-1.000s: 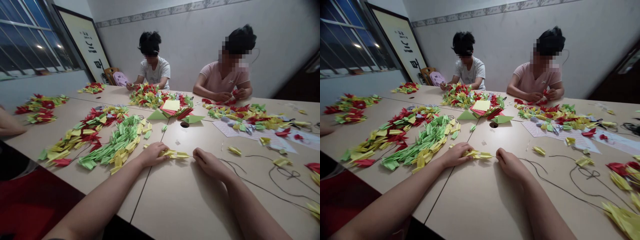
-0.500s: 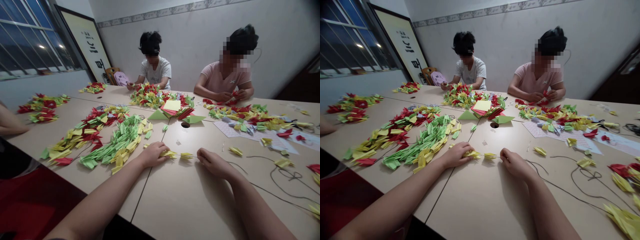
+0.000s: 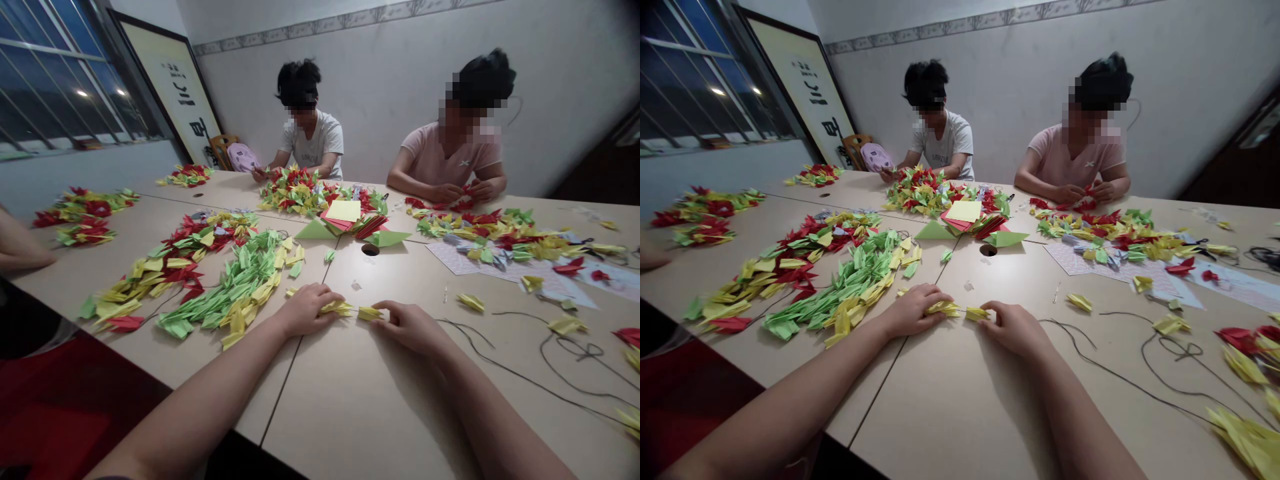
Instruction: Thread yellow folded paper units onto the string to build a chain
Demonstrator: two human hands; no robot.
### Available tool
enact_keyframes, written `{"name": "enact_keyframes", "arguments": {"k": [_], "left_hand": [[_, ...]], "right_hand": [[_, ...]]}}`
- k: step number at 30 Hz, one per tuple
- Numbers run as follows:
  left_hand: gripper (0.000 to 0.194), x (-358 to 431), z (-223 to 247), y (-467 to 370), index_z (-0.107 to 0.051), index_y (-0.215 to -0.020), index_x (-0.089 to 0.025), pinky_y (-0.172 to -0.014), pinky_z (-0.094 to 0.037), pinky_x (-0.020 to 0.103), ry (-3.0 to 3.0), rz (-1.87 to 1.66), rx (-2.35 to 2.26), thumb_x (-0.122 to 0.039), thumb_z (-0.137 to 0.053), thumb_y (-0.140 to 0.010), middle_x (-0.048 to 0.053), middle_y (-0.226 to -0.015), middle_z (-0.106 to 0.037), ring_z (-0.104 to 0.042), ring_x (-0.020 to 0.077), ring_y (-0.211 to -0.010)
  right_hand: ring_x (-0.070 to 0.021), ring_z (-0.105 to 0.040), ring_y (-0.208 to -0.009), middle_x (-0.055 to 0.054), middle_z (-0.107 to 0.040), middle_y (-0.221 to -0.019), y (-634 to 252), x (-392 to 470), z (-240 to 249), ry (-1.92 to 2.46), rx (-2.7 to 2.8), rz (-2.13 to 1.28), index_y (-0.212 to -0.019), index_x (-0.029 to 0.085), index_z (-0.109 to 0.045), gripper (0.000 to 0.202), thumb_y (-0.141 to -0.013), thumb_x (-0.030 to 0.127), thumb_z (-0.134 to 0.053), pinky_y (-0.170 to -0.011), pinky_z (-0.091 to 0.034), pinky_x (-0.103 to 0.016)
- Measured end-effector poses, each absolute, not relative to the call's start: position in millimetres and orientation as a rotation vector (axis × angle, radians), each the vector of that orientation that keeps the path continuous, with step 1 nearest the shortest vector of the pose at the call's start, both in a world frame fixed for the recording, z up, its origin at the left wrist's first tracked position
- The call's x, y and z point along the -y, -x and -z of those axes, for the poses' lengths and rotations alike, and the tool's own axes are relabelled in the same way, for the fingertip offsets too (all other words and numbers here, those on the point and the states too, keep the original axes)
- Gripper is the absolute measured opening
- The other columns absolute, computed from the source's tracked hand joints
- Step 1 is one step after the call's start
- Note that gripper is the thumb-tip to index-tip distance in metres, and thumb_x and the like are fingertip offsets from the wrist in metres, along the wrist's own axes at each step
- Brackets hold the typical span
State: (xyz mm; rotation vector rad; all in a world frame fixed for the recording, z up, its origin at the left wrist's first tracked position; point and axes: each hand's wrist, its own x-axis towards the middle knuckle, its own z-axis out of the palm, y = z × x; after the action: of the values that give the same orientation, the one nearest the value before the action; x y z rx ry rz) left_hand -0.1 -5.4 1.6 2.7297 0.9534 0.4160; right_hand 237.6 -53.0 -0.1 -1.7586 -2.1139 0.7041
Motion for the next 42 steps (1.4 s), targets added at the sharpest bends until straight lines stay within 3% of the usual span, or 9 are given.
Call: {"name": "enact_keyframes", "arguments": {"k": [3,8,14,19,32,42], "left_hand": [[0.024,7,-1,-1,-0.051,-0.104,-0.021,-0.083,-0.037,0.033,-2.729,-0.45,-0.933,-0.028,-0.046,-0.081,0.006,-0.099,-0.054,-0.048,0.0199,-0.093],[0.021,8,2,-3,-0.048,-0.1,-0.018,-0.088,-0.036,0.032,-2.706,-0.526,-0.915,-0.023,-0.047,-0.079,0.007,-0.107,-0.052,-0.046,0.0195,-0.098],[0.021,9,2,-4,-0.046,-0.101,-0.019,-0.085,-0.037,0.033,-2.687,-0.498,-0.894,-0.021,-0.044,-0.08,0.005,-0.101,-0.056,-0.048,0.019,-0.096],[0.025,10,1,-5,-0.048,-0.103,-0.02,-0.085,-0.037,0.033,-2.67,-0.511,-0.929,-0.019,-0.046,-0.078,0.005,-0.102,-0.056,-0.049,0.0191,-0.095],[0.021,9,2,-5,-0.047,-0.091,-0.017,-0.074,-0.04,0.03,-2.62,-0.479,-1.036,-0.02,-0.05,-0.071,0.004,-0.087,-0.055,-0.049,0.0182,-0.081],[0.018,8,0,-6,-0.044,-0.088,-0.017,-0.07,-0.038,0.028,-2.589,-0.453,-1.011,-0.022,-0.051,-0.071,0.003,-0.083,-0.052,-0.048,0.0169,-0.078]], "right_hand": [[-0.0144,-0.051,-0.054,0.0,-0.058,-0.059,-230,53,2,1.75,2.103,-0.647,-0.081,0.024,-0.062,0.02,-0.076,0.034,-0.046,-0.049,-0.033,-0.024],[-0.0147,-0.053,-0.064,-0.002,-0.06,-0.076,-225,54,1,1.635,1.996,-0.754,-0.071,0.02,-0.056,0.017,-0.075,0.031,-0.045,-0.059,-0.04,-0.026],[-0.0145,-0.052,-0.064,0.001,-0.057,-0.066,-221,56,-3,1.565,1.863,-1.027,-0.076,0.02,-0.055,0.016,-0.076,0.031,-0.043,-0.06,-0.039,-0.026],[-0.0101,-0.04,-0.049,0.005,-0.044,-0.054,-218,57,-5,1.551,1.681,-1.271,-0.078,0.02,-0.051,0.017,-0.076,0.034,-0.043,-0.046,-0.031,-0.021],[-0.0062,-0.021,-0.037,0.01,-0.025,-0.042,-213,54,-7,1.741,1.453,-1.392,-0.073,0.019,-0.051,0.023,-0.075,0.04,-0.043,-0.038,-0.015,-0.02],[-0.0062,-0.022,-0.04,0.009,-0.025,-0.043,-210,54,-8,1.702,1.546,-1.333,-0.072,0.019,-0.054,0.025,-0.074,0.042,-0.045,-0.041,-0.016,-0.021]]}}
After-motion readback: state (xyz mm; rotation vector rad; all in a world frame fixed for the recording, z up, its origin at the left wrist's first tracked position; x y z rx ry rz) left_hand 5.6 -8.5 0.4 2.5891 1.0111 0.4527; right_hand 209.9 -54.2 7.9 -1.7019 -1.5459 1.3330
